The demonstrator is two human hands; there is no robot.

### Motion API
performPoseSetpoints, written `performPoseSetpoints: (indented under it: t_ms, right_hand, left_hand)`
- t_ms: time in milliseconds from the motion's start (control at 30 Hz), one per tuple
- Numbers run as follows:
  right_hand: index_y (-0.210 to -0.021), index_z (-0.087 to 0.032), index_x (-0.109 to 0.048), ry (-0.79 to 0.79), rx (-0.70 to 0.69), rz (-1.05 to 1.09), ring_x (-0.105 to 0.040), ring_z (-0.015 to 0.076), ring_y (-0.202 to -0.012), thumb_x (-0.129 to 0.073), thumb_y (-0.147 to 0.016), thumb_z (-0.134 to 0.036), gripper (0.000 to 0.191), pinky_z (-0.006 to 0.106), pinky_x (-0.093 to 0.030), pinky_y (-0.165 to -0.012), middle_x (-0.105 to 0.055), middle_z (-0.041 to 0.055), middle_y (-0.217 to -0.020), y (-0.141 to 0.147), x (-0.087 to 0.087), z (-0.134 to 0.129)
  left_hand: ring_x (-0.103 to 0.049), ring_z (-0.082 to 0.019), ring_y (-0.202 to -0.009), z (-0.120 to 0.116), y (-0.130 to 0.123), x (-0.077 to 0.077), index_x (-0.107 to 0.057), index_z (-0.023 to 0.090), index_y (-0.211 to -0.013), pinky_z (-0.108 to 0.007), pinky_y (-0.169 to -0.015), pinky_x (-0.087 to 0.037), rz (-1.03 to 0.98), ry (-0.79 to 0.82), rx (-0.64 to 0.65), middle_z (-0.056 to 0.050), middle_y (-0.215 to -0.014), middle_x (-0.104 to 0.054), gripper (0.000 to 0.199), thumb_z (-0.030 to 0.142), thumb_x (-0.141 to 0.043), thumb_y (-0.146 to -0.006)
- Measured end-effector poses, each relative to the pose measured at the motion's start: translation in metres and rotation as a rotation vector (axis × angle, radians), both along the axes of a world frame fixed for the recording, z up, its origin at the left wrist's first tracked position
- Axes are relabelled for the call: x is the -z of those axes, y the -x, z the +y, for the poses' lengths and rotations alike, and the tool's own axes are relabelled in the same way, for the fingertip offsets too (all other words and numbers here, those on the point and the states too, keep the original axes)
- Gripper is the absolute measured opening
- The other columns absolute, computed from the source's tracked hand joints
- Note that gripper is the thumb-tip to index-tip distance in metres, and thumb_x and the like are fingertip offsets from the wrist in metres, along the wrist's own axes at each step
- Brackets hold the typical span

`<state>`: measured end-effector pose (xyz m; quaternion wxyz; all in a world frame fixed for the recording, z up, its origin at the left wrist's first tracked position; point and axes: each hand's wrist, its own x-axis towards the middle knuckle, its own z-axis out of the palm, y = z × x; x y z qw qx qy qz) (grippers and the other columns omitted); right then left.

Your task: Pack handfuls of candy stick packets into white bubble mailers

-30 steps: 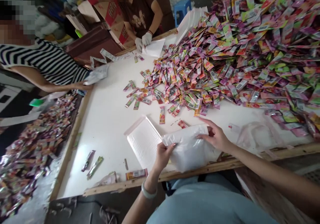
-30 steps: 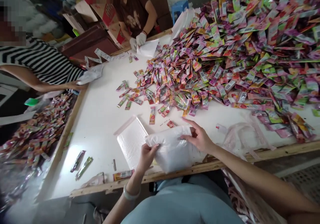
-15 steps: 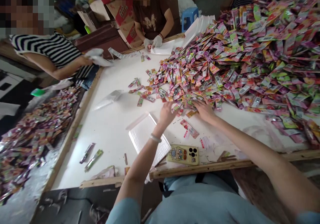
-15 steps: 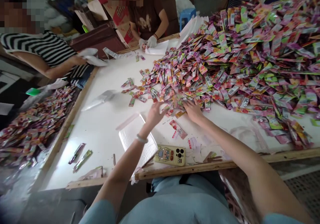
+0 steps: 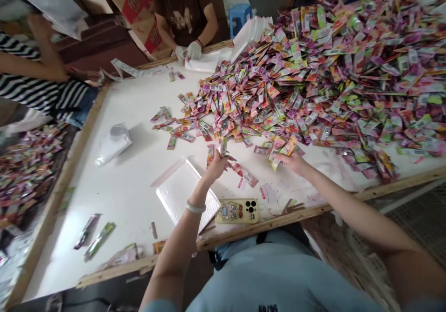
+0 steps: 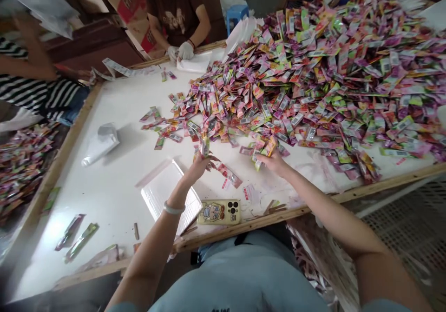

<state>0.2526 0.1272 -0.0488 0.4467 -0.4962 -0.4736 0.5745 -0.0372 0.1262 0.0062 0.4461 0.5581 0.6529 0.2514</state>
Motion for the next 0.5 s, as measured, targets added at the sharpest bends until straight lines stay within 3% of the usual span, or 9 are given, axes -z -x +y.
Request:
performPoseSetpoints:
  t_ms: [133, 200, 333, 500]
  right_hand:
    - [-0.098, -0.023, -0.072, -0.017, 0.004, -0.011, -0.070, 0.0292, -0.105, -0.088, -0.057, -0.054, 0.053, 0.050, -0.054, -0.099, -0.078, 0.0078, -0.104, 0.005, 0.018, -0.008]
    - [-0.101, -0.024, -0.073, -0.057, -0.002, -0.009, -0.070, 0.0292, -0.109, -0.087, -0.062, -0.054, 0.051, 0.051, -0.052, -0.103, -0.078, 0.0075, -0.108, 0.004, 0.023, -0.010]
    - [-0.103, -0.026, -0.075, -0.116, -0.025, -0.046, -0.068, 0.0283, -0.118, -0.083, -0.071, -0.052, 0.042, 0.050, -0.046, -0.112, -0.078, 0.0050, -0.114, 0.001, 0.022, -0.013]
    - [-0.100, -0.026, -0.075, -0.075, -0.013, 0.011, -0.068, 0.0278, -0.117, -0.080, -0.075, -0.054, 0.039, 0.048, -0.051, -0.107, -0.078, 0.0038, -0.104, 0.014, -0.001, -0.019]
  left_hand:
    - [-0.062, -0.017, -0.074, -0.047, -0.009, 0.010, -0.063, 0.017, -0.110, -0.026, -0.059, -0.048, -0.571, 0.054, -0.068, -0.008, -0.091, -0.068, 0.031, 0.029, -0.066, -0.082]
    - [-0.060, -0.015, -0.075, -0.065, -0.015, 0.015, -0.063, 0.016, -0.099, -0.026, -0.062, -0.048, -0.604, 0.015, -0.113, -0.006, -0.089, -0.066, 0.025, 0.029, -0.070, -0.079]
    - [-0.052, -0.012, -0.062, -0.083, -0.025, 0.019, -0.057, 0.018, -0.096, -0.026, -0.061, -0.047, -0.601, 0.010, -0.120, 0.002, -0.071, -0.056, 0.024, 0.034, -0.070, -0.084]
    - [-0.050, -0.012, -0.057, -0.083, -0.032, 0.017, -0.050, 0.020, -0.098, -0.027, -0.057, -0.046, -0.626, 0.011, -0.006, 0.005, -0.067, -0.050, 0.026, 0.041, -0.064, -0.090]
